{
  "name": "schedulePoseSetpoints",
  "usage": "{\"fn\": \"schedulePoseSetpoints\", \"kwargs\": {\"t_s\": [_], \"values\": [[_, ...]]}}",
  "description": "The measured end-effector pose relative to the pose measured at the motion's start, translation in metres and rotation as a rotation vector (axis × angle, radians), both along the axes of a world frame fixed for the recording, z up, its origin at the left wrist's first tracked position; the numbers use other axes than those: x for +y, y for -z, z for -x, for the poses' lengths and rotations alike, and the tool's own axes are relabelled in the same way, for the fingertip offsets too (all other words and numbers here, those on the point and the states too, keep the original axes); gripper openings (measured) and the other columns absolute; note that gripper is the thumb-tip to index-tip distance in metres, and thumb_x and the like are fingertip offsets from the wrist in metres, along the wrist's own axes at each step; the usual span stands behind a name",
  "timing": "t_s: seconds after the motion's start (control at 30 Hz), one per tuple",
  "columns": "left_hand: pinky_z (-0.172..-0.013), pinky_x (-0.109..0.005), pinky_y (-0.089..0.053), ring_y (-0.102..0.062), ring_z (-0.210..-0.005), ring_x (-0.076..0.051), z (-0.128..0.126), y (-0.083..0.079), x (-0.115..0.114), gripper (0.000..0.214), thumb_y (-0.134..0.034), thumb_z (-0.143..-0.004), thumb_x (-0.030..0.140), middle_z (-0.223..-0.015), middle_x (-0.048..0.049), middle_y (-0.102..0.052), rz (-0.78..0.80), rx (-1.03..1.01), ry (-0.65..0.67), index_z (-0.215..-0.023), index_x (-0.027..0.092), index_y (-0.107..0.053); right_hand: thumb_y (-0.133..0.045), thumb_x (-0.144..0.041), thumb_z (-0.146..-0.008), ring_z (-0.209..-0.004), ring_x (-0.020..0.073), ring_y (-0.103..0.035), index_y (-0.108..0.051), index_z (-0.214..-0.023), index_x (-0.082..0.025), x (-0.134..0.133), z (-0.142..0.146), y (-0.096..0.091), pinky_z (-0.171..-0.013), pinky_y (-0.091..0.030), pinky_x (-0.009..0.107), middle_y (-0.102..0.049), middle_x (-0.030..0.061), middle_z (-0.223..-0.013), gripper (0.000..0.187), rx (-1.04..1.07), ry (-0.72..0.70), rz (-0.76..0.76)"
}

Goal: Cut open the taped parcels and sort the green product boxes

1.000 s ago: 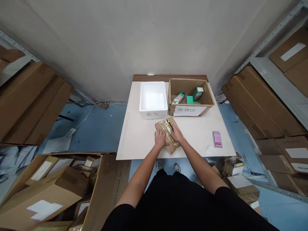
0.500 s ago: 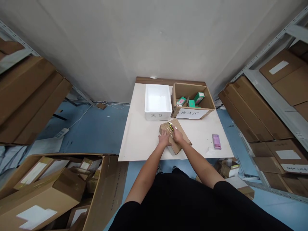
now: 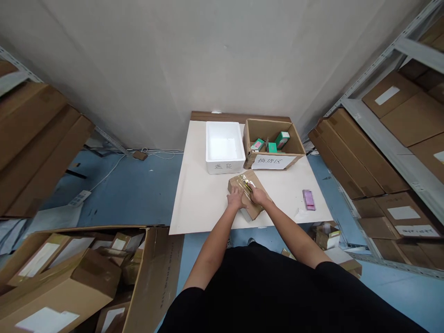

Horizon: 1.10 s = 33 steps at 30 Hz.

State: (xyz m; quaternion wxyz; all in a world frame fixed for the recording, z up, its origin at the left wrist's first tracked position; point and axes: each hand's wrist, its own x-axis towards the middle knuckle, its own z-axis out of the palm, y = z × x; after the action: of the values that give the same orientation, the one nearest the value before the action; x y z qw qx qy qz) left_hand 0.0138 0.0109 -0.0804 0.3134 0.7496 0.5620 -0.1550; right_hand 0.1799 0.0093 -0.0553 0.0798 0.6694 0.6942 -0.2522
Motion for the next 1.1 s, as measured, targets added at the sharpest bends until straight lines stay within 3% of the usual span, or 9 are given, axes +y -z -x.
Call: {"fn": "schedulePoseSetpoints", "kwargs": {"t_s": [0.43, 0.73, 0.87, 1.1], "values": [[-0.121, -0.063, -0.041, 0.011, -0.168, -0.039, 0.002, -0.003, 0.000, 0.129, -0.084, -0.072, 0.074, -0.184, -0.0090, 0.000, -0.020, 0.022, -0.009, -0.174, 0.039, -0.014, -0.064, -0.018, -0.092, -0.123, 0.0349, -0.069, -0.037, -0.170, -0.026, -0.012, -0.018, -0.022, -0.095, -0.051, 0.037, -0.073, 0.0153, -0.139, 0.083, -0.042, -0.052, 0.125], [-0.118, -0.060, -0.045, 0.006, -0.168, -0.038, 0.002, -0.006, 0.000, 0.122, -0.082, -0.074, 0.073, -0.184, -0.0089, -0.006, -0.039, 0.031, -0.008, -0.172, 0.040, -0.019, -0.065, -0.023, -0.094, -0.124, 0.0331, -0.068, -0.044, -0.166, -0.031, -0.053, -0.044, -0.014, -0.097, -0.051, 0.038, -0.072, 0.0117, -0.139, 0.076, 0.004, -0.023, 0.134], [-0.119, -0.060, -0.044, 0.007, -0.168, -0.038, 0.003, -0.005, 0.000, 0.120, -0.081, -0.074, 0.075, -0.184, -0.0076, -0.005, -0.056, 0.041, -0.013, -0.172, 0.041, -0.020, -0.066, -0.023, -0.094, -0.127, 0.0359, -0.066, -0.047, -0.165, -0.031, -0.068, -0.053, -0.014, -0.100, -0.051, 0.041, -0.072, 0.0136, -0.138, 0.073, 0.019, -0.001, 0.161], [-0.115, -0.058, -0.048, 0.002, -0.168, -0.039, 0.006, -0.002, -0.001, 0.111, -0.077, -0.077, 0.079, -0.182, -0.0077, -0.011, -0.106, 0.047, -0.008, -0.169, 0.042, -0.026, -0.062, -0.012, -0.086, -0.120, 0.0378, -0.069, -0.050, -0.163, -0.028, -0.092, -0.068, -0.022, -0.090, -0.054, 0.041, -0.070, 0.0181, -0.139, 0.079, 0.027, -0.020, 0.235]]}}
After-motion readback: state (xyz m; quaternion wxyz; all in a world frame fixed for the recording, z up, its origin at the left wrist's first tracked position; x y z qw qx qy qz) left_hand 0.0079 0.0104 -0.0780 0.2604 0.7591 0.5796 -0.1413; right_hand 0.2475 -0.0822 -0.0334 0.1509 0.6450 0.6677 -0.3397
